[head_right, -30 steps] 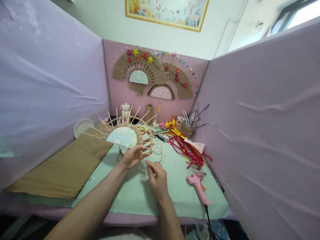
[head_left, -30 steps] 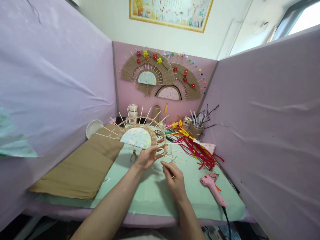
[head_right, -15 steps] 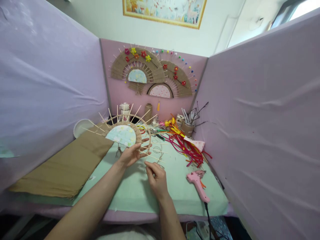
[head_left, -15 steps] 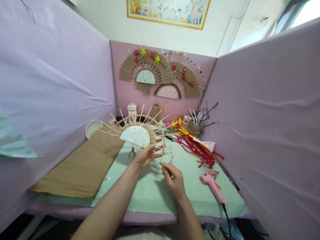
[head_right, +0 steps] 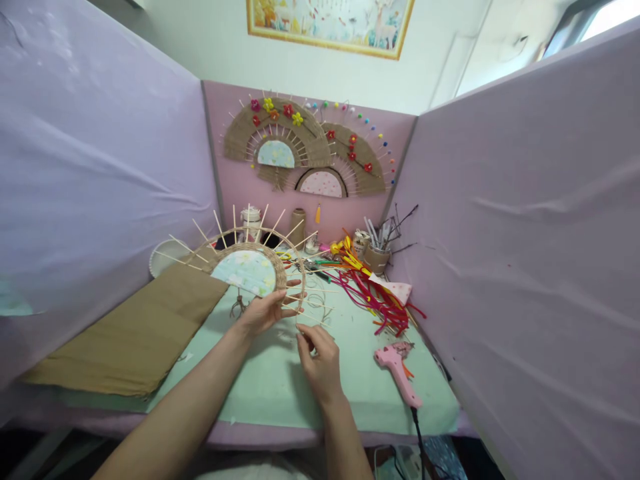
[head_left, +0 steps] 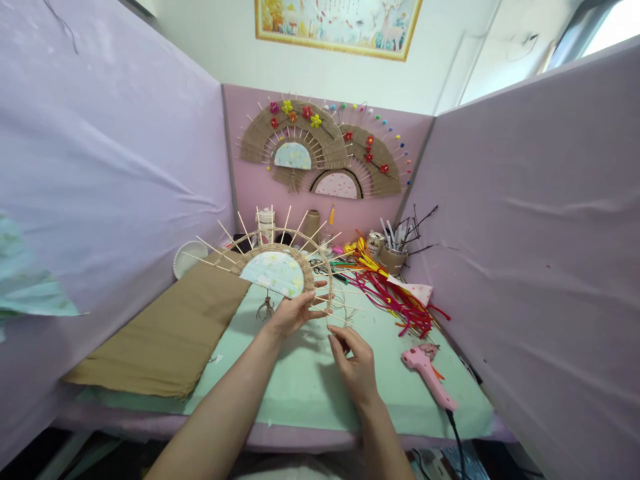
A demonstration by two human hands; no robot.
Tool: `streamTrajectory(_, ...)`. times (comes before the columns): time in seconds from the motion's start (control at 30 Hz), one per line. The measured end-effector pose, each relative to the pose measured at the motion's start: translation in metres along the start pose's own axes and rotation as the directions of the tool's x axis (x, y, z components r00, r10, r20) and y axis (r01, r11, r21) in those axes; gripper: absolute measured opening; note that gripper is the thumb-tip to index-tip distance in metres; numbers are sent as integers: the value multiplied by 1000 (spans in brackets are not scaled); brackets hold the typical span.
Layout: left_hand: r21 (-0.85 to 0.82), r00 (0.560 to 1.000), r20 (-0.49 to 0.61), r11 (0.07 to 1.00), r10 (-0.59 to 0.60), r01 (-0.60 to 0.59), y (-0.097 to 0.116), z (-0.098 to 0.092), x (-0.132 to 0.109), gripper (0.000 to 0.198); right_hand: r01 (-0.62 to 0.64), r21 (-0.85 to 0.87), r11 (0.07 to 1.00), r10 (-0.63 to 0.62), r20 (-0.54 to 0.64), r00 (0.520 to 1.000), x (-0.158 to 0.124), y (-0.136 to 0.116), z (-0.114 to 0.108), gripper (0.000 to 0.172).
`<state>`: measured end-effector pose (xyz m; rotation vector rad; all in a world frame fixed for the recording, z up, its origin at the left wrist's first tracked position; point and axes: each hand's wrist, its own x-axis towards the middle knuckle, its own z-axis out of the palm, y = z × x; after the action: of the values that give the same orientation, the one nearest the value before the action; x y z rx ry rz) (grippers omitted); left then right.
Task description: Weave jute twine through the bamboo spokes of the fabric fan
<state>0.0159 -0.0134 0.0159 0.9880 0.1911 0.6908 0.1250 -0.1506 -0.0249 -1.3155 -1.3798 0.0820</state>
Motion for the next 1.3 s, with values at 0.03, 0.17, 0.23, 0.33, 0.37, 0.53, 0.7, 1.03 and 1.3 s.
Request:
streamTrajectory(0.03, 17, 1000, -2, 1000, 1, -1, 0, 0, 0, 38, 9, -19, 1000, -9, -24, 1000, 1, 0, -3, 18)
streamTrajectory(0.17, 75, 1000, 15, 997, 5, -6, -1, 3, -1, 37, 30, -140, 990, -52, -157, 986, 6, 2, -19, 15)
streamTrajectory(0.23, 86, 1000, 25, 996, 7, -9, -2, 4, -2, 34, 31, -189, 981, -70, -202, 977, 7, 4, -27, 14)
streamTrajectory(0.33, 81, 999, 33, 997, 8, -11, -2, 4, -2, 32, -7, -202, 979, -41, -231, 972, 7, 8, -36, 14)
streamTrajectory(0.37, 75, 999, 33, 997, 5, -7, -1, 3, -2, 32, -32, -195, 980, -16, -237, 971, 6, 9, -38, 14)
streamTrajectory(0.53, 13, 999, 14, 999, -38, 38, 2, 0, -1, 34, -133, -124, 983, 99, -250, 963, 3, 18, -43, 16)
streamTrajectory(0.7, -86, 995, 34, 992, -92, 95, 2, -1, -2, 34, -186, -23, 982, 177, -223, 959, 6, 25, -38, 19)
streamTrajectory(1.03, -147, 964, 129, 956, -235, 252, -14, 9, -5, 33, -384, 162, 909, 414, -248, 876, 32, 22, -18, 31)
streamTrajectory(1.3, -135, 943, 158, 940, -293, 315, -16, 13, -7, 36, -395, 218, 892, 440, -223, 870, 36, 27, -12, 27)
